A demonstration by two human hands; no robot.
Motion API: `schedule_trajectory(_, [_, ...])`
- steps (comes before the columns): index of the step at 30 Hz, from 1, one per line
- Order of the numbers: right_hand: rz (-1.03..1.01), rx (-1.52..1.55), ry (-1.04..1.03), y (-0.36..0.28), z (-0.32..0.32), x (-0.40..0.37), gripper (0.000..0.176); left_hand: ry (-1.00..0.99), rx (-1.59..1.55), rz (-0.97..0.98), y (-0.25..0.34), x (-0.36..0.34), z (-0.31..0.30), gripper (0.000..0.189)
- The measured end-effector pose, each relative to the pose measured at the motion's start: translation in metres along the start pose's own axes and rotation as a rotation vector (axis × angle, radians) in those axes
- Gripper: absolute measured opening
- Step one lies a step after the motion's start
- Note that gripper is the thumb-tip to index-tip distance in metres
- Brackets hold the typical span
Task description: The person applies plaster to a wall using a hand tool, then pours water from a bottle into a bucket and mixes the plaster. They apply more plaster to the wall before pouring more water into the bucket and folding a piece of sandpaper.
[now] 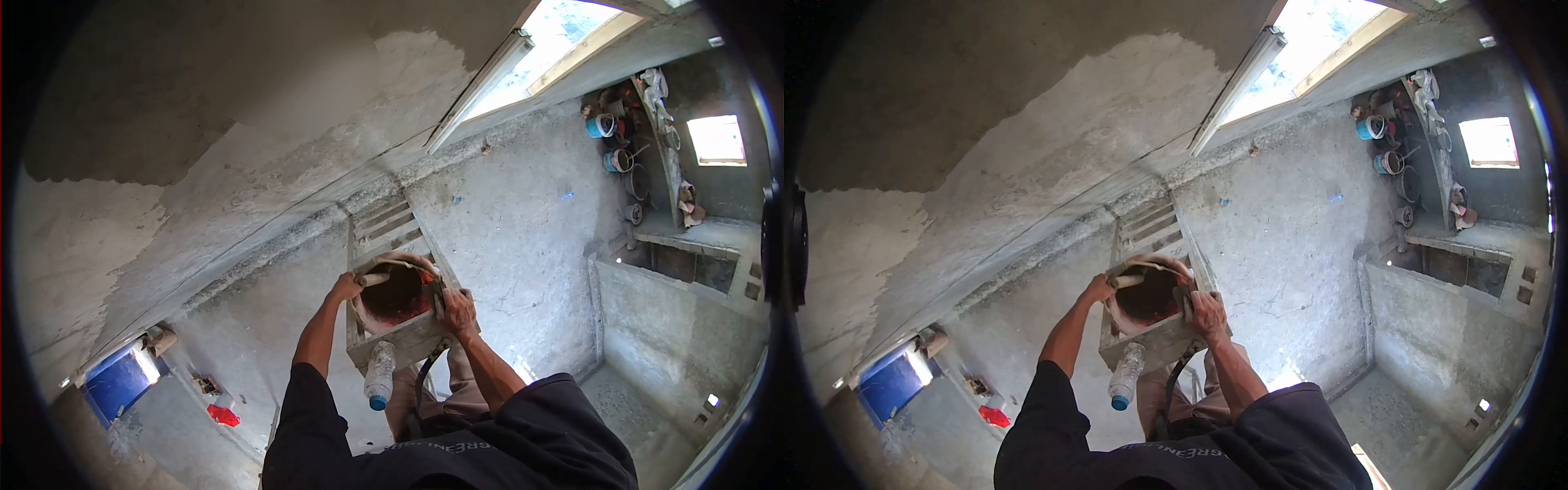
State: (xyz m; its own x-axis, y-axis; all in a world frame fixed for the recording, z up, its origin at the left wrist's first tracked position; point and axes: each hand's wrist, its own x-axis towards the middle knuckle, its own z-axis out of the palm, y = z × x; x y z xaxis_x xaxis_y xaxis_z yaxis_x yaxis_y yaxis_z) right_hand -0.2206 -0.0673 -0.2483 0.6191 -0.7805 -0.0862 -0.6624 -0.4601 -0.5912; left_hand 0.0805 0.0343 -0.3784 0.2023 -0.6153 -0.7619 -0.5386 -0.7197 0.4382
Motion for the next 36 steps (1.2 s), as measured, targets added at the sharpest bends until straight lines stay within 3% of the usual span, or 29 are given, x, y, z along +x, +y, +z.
schedule_trajectory(2, [-0.006,0.003,-0.001,0.001,0.001,-0.003,0.016,-0.044,-0.048,-0.057,-0.014,0.000,-0.018,0.035])
schedule_trajectory(5, [0.003,-0.017,0.006,0.000,-0.001,-0.001,0.011,0.034,-0.520,-0.153,-0.037,0.003,-0.032,0.028])
schedule_trajectory(9, [-0.012,-0.055,0.015,0.008,0.007,-0.003,0.012,0.104,-0.766,-0.215,-0.007,-0.044,-0.070,0.020])
schedule_trajectory(11, [-0.028,-0.043,0.023,0.002,0.004,0.000,0.010,0.396,-0.880,-0.141,0.007,-0.061,-0.073,0.020])
schedule_trajectory(12, [-0.026,-0.059,0.025,0.001,0.003,0.000,0.010,0.415,-0.874,-0.148,0.013,-0.070,-0.076,0.020])
schedule_trajectory(14, [-0.042,-0.067,0.025,0.004,0.004,-0.003,0.010,0.524,-1.198,-0.152,0.024,-0.089,-0.082,0.021])
schedule_trajectory(15, [-0.038,-0.067,0.030,0.008,0.010,-0.006,0.012,0.536,-1.153,-0.267,0.030,-0.102,-0.091,0.021])
schedule_trajectory(19, [-0.058,-0.086,0.032,0.015,0.017,-0.002,0.013,0.648,-1.382,-0.154,0.065,-0.184,-0.116,0.023])
schedule_trajectory(24, [-0.120,-0.056,0.061,0.022,0.022,0.005,0.015,0.786,-1.400,-0.116,0.101,-0.271,-0.137,0.029])
schedule_trajectory(26, [-0.023,-0.080,-0.007,0.024,0.024,0.002,0.015,0.853,-1.422,-0.069,0.112,-0.296,-0.139,0.029])
schedule_trajectory(30, [-0.028,-0.076,-0.099,0.045,0.029,0.015,0.022,0.927,-1.554,0.004,0.142,-0.326,-0.144,0.032])
schedule_trajectory(32, [0.125,0.205,-0.187,0.060,0.032,0.020,0.031,0.908,-1.556,0.004,0.148,-0.334,-0.142,0.030])
schedule_trajectory(33, [0.217,0.254,-0.398,0.058,0.019,0.032,0.037,0.918,-1.570,0.010,0.150,-0.333,-0.138,0.030])
schedule_trajectory(34, [0.200,0.250,-0.395,0.053,0.013,0.037,0.037,0.933,-1.537,0.014,0.150,-0.330,-0.137,0.029])
schedule_trajectory(36, [0.417,0.475,-0.597,0.041,0.002,0.038,0.037,0.954,-1.506,0.034,0.149,-0.322,-0.130,0.027])
